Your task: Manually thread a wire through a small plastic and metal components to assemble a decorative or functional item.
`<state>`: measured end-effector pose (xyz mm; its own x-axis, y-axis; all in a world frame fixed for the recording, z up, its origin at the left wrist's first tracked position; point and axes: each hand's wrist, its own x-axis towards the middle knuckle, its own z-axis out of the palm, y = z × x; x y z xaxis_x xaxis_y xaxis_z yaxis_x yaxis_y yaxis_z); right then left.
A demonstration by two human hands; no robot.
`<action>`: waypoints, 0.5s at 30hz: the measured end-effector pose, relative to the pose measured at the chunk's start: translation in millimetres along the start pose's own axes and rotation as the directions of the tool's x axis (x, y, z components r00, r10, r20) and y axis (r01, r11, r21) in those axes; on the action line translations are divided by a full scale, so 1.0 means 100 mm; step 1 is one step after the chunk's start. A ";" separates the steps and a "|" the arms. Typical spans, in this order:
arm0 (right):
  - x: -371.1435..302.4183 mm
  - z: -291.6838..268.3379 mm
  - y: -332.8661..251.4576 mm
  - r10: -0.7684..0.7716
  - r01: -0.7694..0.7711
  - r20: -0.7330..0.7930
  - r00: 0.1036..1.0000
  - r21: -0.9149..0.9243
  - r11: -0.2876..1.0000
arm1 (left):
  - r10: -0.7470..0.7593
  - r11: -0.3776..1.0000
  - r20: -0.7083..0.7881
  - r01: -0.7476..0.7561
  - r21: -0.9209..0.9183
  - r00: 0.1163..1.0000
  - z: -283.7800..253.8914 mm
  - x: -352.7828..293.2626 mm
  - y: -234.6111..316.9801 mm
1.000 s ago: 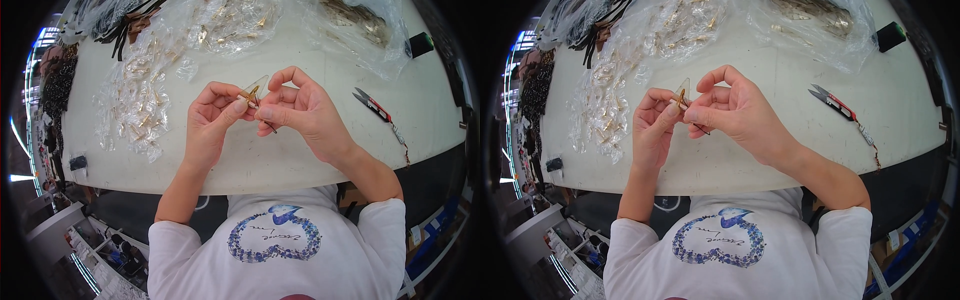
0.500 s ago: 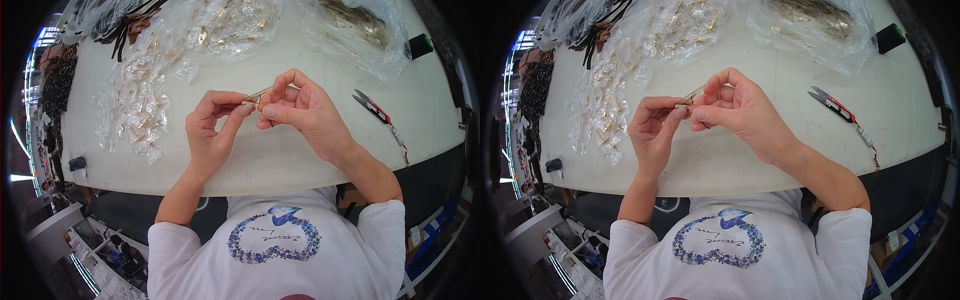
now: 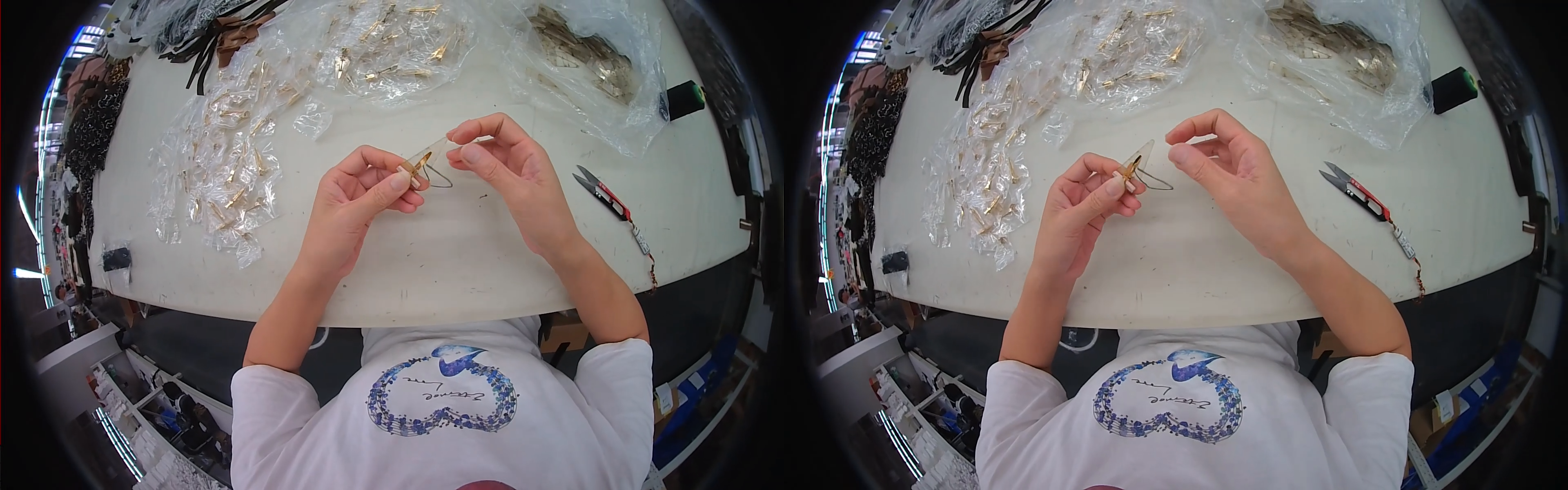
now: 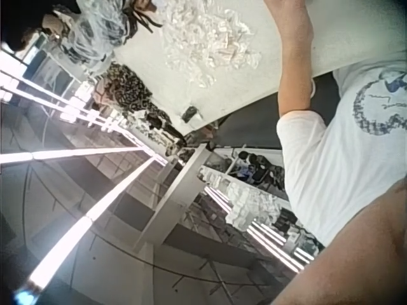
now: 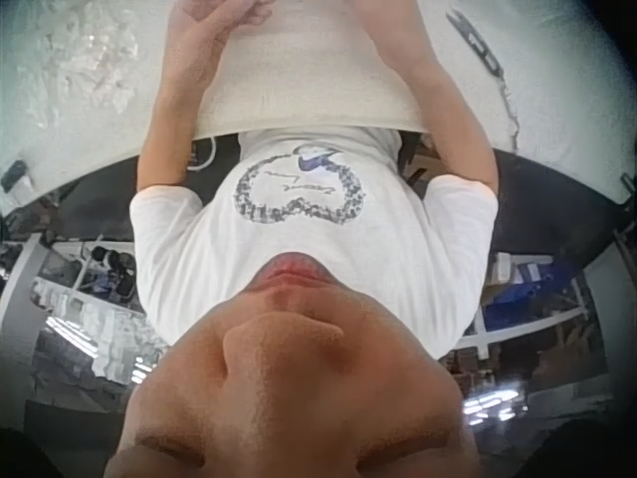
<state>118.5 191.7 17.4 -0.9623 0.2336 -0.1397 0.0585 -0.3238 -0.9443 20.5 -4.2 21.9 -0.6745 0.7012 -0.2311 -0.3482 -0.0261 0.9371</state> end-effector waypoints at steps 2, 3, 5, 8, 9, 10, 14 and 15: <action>0.02 -0.02 0.05 -0.050 0.048 -0.018 0.999 -0.095 0.994 | -0.152 0.968 0.071 0.163 -0.190 0.986 -0.06 0.01 0.00; 0.01 0.00 0.10 -0.175 0.175 0.019 0.984 -0.225 0.959 | -0.152 0.968 0.075 0.163 -0.191 0.986 -0.06 0.01 0.00; -0.01 0.01 0.11 -0.289 0.296 0.072 0.955 -0.345 0.891 | -0.211 0.923 0.166 0.252 -0.290 0.963 -0.07 0.00 -0.01; -0.03 0.03 0.09 -0.292 0.331 0.155 0.944 -0.479 0.813 | -0.235 0.909 0.187 0.284 -0.305 0.954 -0.08 0.00 -0.01; -0.04 0.03 0.09 -0.275 0.309 0.141 0.951 -0.465 0.830 | -0.235 0.909 0.188 0.284 -0.306 0.954 -0.09 0.00 -0.01; -0.04 0.03 0.09 -0.257 0.287 0.127 0.958 -0.451 0.845 | -0.230 0.906 0.217 0.290 -0.309 0.949 -0.09 0.01 -0.02; -0.06 0.02 0.08 -0.298 0.327 0.152 0.942 -0.611 0.721 | -0.186 0.899 0.256 0.269 -0.345 0.949 -0.11 0.01 -0.03; -0.05 0.02 0.10 -0.274 0.298 0.127 0.953 -0.551 0.780 | -0.187 0.899 0.256 0.270 -0.345 0.948 -0.10 0.01 -0.03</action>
<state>123.4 185.5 9.0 -0.9672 0.1945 0.1635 -0.0945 0.3221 -0.9420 14.7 -10.6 16.2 -0.4079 0.8525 -0.3269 -0.7195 -0.0797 0.6899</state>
